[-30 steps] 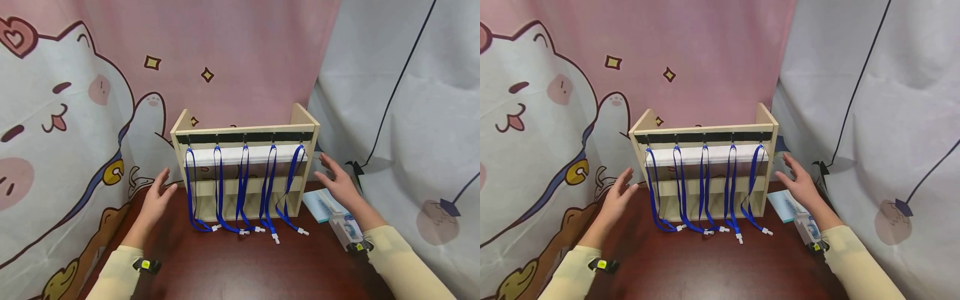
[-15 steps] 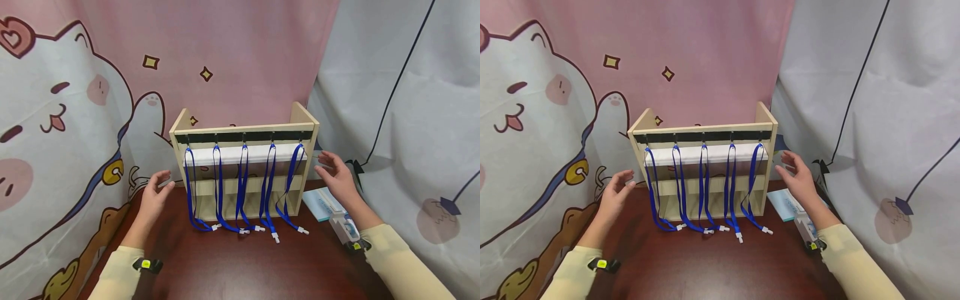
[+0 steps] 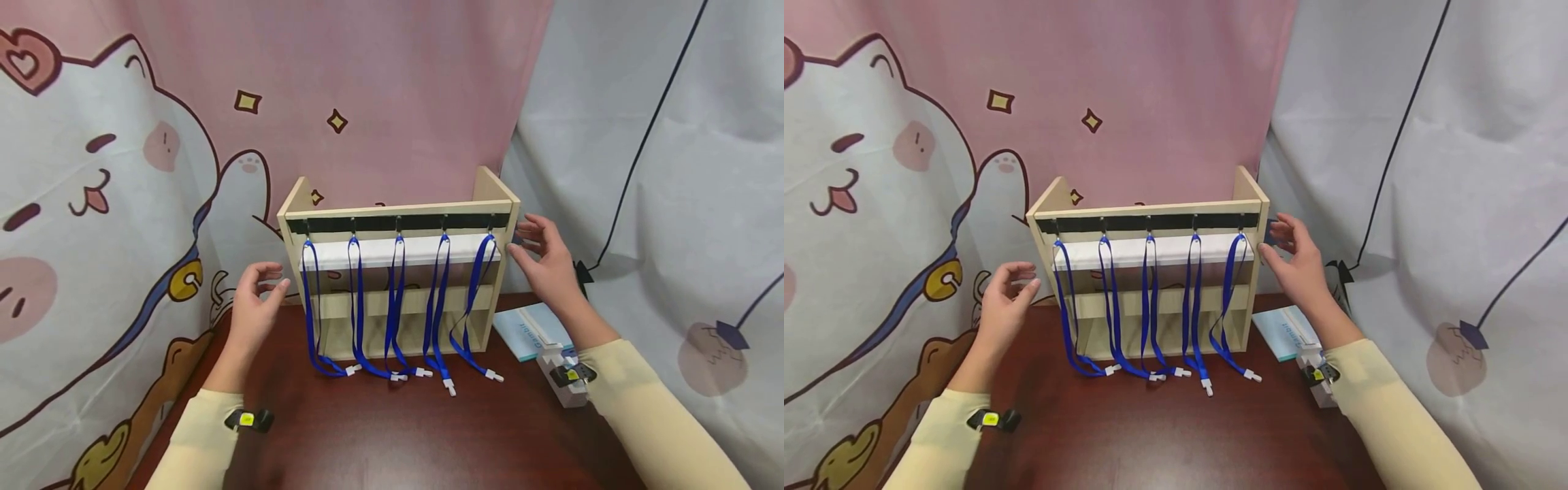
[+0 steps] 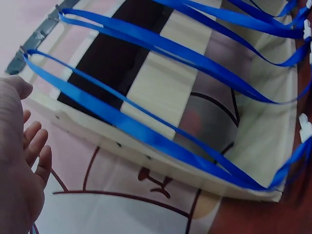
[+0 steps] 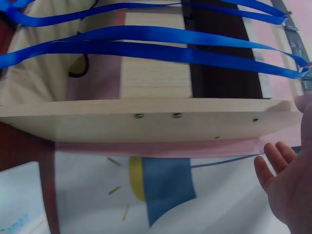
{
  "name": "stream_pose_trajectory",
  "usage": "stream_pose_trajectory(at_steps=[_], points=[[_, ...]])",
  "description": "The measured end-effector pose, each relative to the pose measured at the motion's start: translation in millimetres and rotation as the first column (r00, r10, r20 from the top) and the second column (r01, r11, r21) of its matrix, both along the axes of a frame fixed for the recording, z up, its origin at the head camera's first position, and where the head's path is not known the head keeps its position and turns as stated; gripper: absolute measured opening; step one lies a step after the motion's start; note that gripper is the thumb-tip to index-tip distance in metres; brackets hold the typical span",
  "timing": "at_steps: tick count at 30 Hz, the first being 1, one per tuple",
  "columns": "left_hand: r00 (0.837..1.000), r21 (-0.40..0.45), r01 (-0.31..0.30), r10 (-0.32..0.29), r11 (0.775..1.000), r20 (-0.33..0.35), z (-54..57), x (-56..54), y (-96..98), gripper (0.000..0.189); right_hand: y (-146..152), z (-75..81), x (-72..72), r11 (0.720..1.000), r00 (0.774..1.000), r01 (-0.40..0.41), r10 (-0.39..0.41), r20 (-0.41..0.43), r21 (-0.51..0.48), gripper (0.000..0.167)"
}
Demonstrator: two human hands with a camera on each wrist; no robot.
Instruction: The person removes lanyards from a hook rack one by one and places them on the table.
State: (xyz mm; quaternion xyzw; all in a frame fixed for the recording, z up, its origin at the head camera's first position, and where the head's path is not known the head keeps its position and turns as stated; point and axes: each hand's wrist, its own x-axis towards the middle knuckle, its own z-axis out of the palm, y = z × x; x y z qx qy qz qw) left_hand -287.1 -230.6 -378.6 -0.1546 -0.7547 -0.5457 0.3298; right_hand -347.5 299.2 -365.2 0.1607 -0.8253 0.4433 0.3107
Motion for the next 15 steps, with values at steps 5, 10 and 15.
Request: stream_pose_trajectory(at_steps=[5,10,15], points=[[0.999,-0.011,0.011,-0.011,1.000,-0.052,16.4,3.3,11.1,0.032,-6,15.4,-3.5,1.000,1.000,-0.012,0.012,-0.027,-0.004,0.068],[0.994,-0.011,0.011,-0.013,1.000,-0.110,29.1,1.6,19.9,0.029,-11,25.9,-8.2,1.000,0.999,-0.019,0.019,-0.032,-0.001,0.068],[0.990,-0.035,0.017,-0.022,0.999,-0.141,41.4,2.5,28.6,0.030,-17,26.6,-8.7,1.000,1.000,0.006,-0.005,-0.017,0.021,0.064]])
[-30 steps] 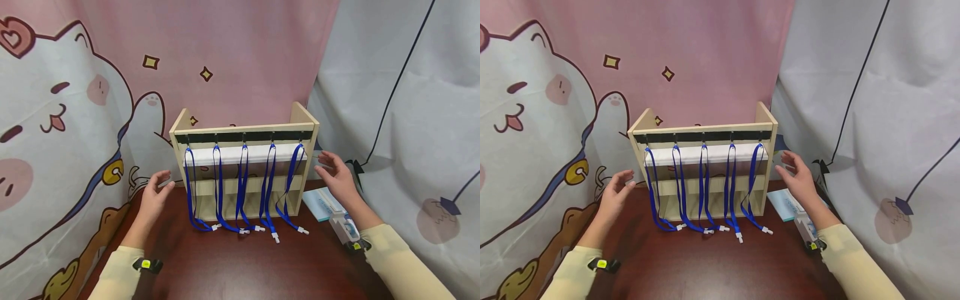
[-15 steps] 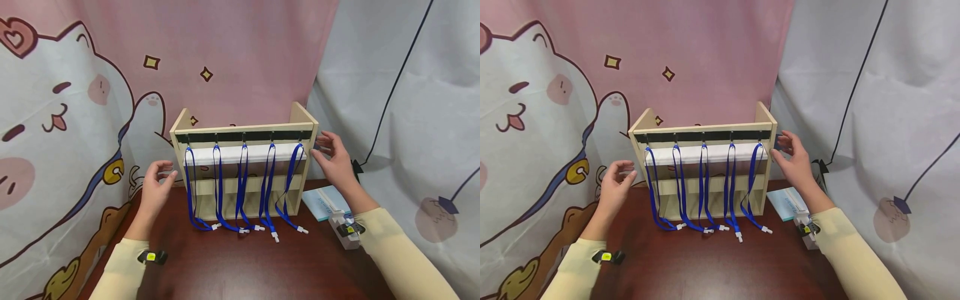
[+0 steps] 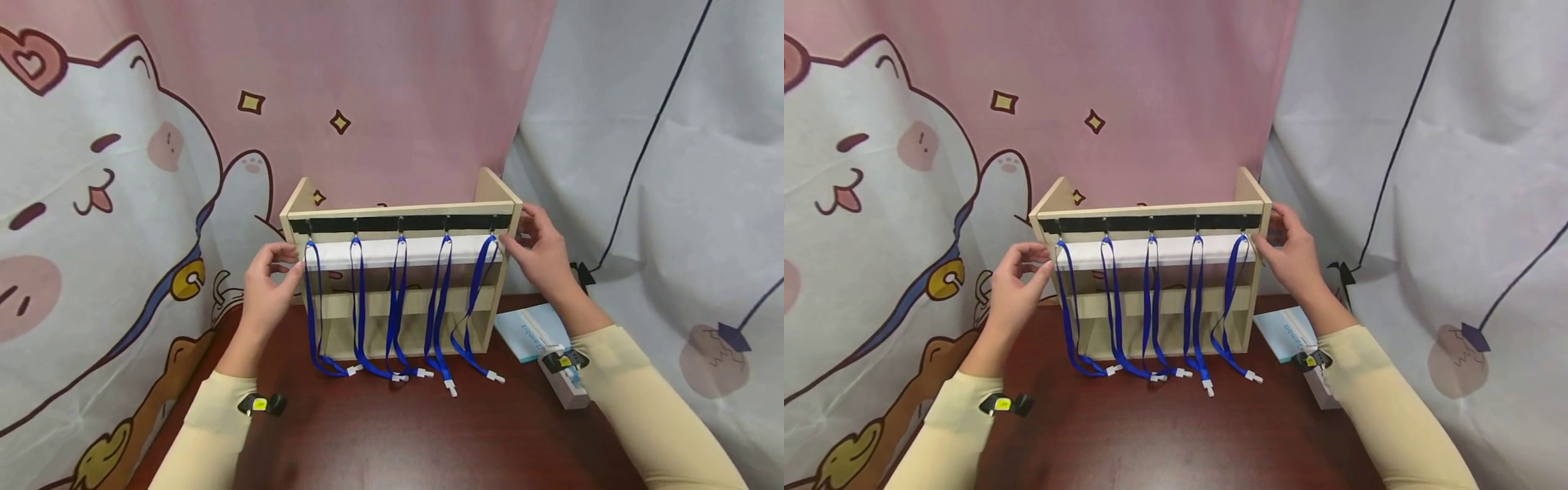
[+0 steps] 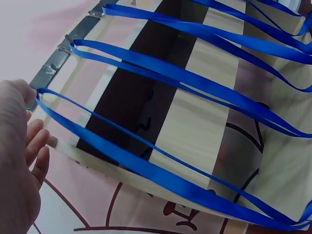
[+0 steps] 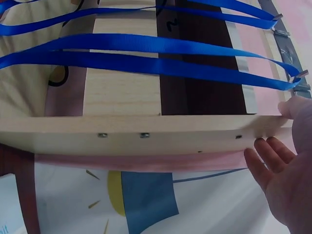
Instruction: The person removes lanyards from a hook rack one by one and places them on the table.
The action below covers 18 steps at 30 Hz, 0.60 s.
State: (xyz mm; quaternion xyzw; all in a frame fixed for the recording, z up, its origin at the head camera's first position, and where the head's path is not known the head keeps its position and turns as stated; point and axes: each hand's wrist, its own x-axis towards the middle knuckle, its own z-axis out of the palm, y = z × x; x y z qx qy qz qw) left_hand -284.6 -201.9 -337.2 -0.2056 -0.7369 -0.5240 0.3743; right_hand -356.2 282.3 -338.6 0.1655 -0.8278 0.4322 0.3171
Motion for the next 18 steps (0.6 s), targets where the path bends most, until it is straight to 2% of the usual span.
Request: stream_pose_trajectory(at_steps=[5,9,12,18], points=[[0.999,-0.073,-0.033,0.030,0.997,-0.041,6.3,-2.5,6.0,0.030,-3,-1.7,0.5,1.000,0.999,0.030,-0.030,-0.024,-0.005,0.060],[0.995,-0.140,-0.075,0.065,0.987,-0.076,-2.0,-21.7,1.0,0.031,-3,-4.1,-0.9,0.999,0.998,0.041,-0.042,-0.036,-0.016,0.062],[0.993,-0.160,-0.101,0.089,0.982,-0.082,-7.7,-35.5,-2.7,0.031,-4,-6.2,-1.5,0.999,0.998,0.038,-0.039,-0.039,-0.032,0.063],[0.981,-0.160,-0.162,0.142,0.974,-0.128,-2.4,-38.5,0.5,0.017,-7,-8.3,-0.6,0.998,0.999,0.047,-0.048,-0.024,-0.042,0.061]])
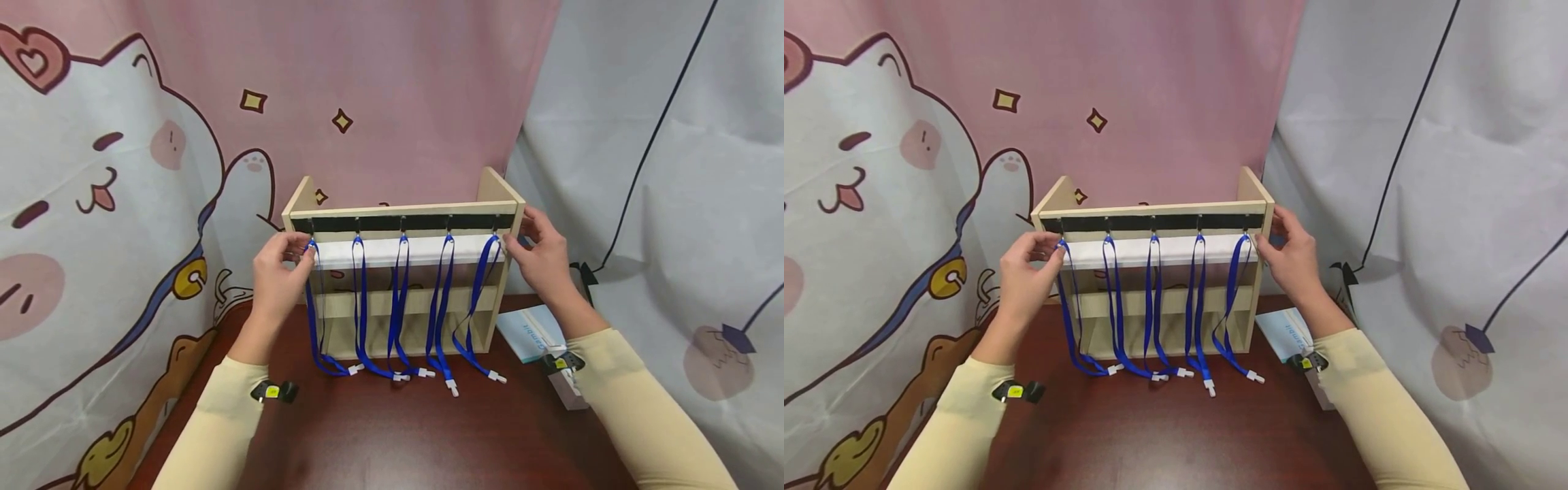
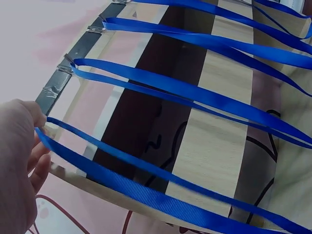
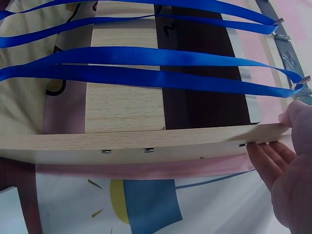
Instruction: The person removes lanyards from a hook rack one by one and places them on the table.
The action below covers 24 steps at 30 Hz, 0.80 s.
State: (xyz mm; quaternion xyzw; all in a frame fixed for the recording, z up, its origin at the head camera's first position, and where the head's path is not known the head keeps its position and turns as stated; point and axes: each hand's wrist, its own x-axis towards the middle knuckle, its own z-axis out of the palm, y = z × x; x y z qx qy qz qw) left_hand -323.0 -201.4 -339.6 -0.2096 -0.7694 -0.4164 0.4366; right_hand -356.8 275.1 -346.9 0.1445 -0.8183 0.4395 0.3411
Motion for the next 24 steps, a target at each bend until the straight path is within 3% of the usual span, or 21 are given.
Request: stream_pose_trajectory(at_steps=[15,24], points=[[0.994,0.030,0.107,-0.108,0.994,0.027,16.6,9.3,-1.2,0.004,-3,-2.7,-0.4,0.999,0.999,0.051,-0.051,-0.003,0.010,0.058],[0.984,0.087,0.151,-0.158,0.985,0.077,48.4,18.2,-9.6,0.005,-6,-1.4,2.1,0.999,0.999,0.052,-0.052,-0.006,0.004,0.055]])
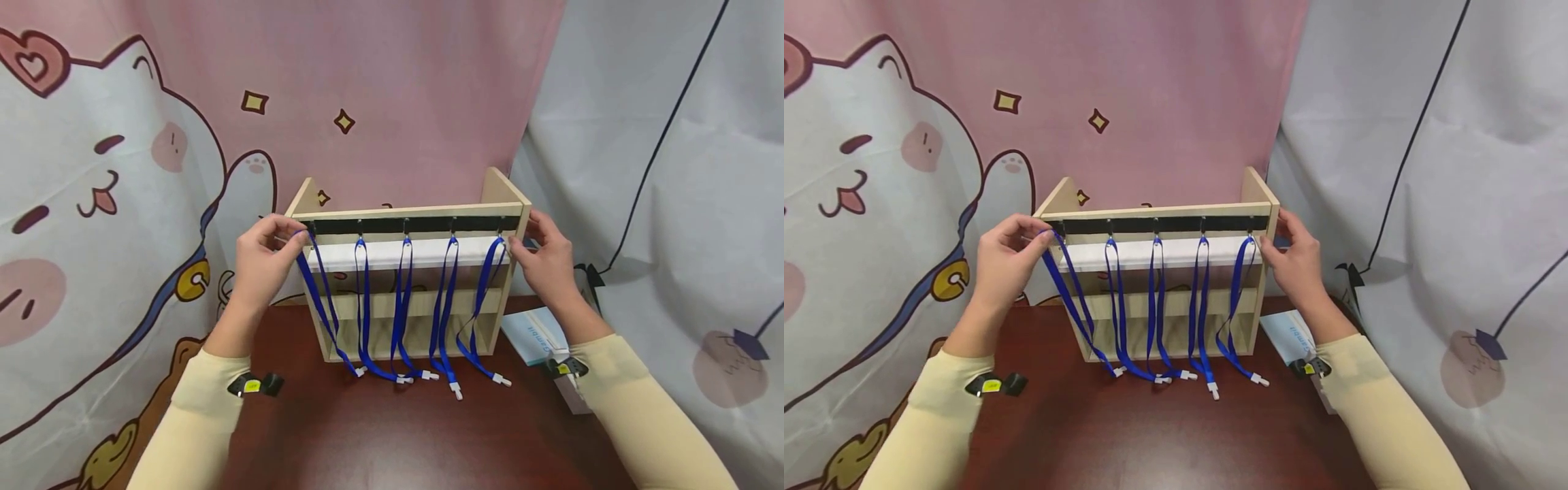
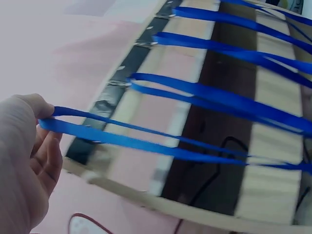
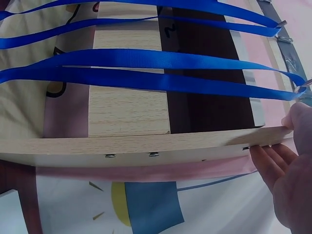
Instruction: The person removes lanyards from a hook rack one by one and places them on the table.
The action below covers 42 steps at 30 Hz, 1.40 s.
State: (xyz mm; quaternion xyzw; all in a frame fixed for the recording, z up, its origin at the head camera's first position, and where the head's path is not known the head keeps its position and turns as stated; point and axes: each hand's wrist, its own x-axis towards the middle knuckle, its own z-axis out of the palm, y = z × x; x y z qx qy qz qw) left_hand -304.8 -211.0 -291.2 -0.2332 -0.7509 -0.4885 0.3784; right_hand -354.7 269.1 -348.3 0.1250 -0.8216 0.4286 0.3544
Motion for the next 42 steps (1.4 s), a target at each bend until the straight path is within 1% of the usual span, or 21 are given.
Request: stream_pose_trajectory(at_steps=[4,9,12,15,17,19,21,26,29,33,37,39,42], points=[[1.000,0.002,-0.007,0.007,1.000,0.016,19.1,2.3,-9.2,0.007,0,0.2,-0.4,1.000,1.000,0.001,-0.001,0.003,-0.006,0.054],[0.999,-0.043,-0.043,0.044,0.998,0.027,40.2,4.4,-20.3,0.009,-1,-0.2,-2.0,1.000,1.000,0.004,-0.004,0.006,-0.005,0.053],[0.999,-0.046,-0.041,0.042,0.998,0.034,49.2,5.8,-29.2,0.010,-1,-0.7,-2.0,1.000,1.000,0.006,-0.006,0.008,-0.003,0.052],[0.999,-0.021,-0.033,0.033,0.999,0.019,56.5,5.0,-39.5,0.012,-1,-0.8,-1.4,1.000,1.000,0.009,-0.009,0.008,-0.003,0.052],[0.999,-0.019,-0.050,0.050,0.999,0.010,60.1,3.2,-48.1,0.014,-1,-0.9,-0.8,1.000,1.000,0.011,-0.011,0.009,-0.006,0.052],[0.997,-0.023,-0.073,0.073,0.997,0.005,62.3,0.1,-58.8,0.015,0,-1.2,-0.1,1.000,1.000,0.015,-0.015,0.009,-0.008,0.052],[0.994,-0.030,-0.109,0.110,0.994,0.024,63.1,-3.7,-71.5,0.018,0,-1.8,0.2,1.000,1.000,0.014,-0.014,0.009,-0.010,0.053],[0.971,-0.052,-0.215,0.220,0.975,0.095,63.2,-14.6,-102.5,0.021,-1,-2.7,-1.0,1.000,1.000,0.004,-0.004,0.011,-0.010,0.052],[0.962,-0.065,-0.247,0.253,0.967,0.103,63.2,-23.4,-114.8,0.023,-2,-2.2,-0.9,1.000,1.000,0.001,-0.001,0.012,-0.012,0.052],[0.952,-0.096,-0.281,0.290,0.955,0.099,62.1,-38.0,-127.5,0.027,-1,-2.0,-1.1,1.000,1.000,-0.006,0.006,0.011,-0.011,0.052],[0.930,-0.132,-0.323,0.340,0.937,0.136,61.9,-53.8,-139.5,0.030,0,-2.8,-1.3,1.000,1.000,-0.013,0.013,0.013,-0.009,0.052],[0.916,-0.140,-0.346,0.366,0.928,0.164,62.7,-61.5,-144.6,0.031,0,-2.9,-1.1,1.000,1.000,-0.015,0.015,0.014,-0.008,0.052],[0.897,-0.154,-0.379,0.404,0.912,0.183,65.3,-72.3,-150.4,0.032,-1,-2.7,-0.6,1.000,1.000,-0.017,0.017,0.014,-0.010,0.052]])
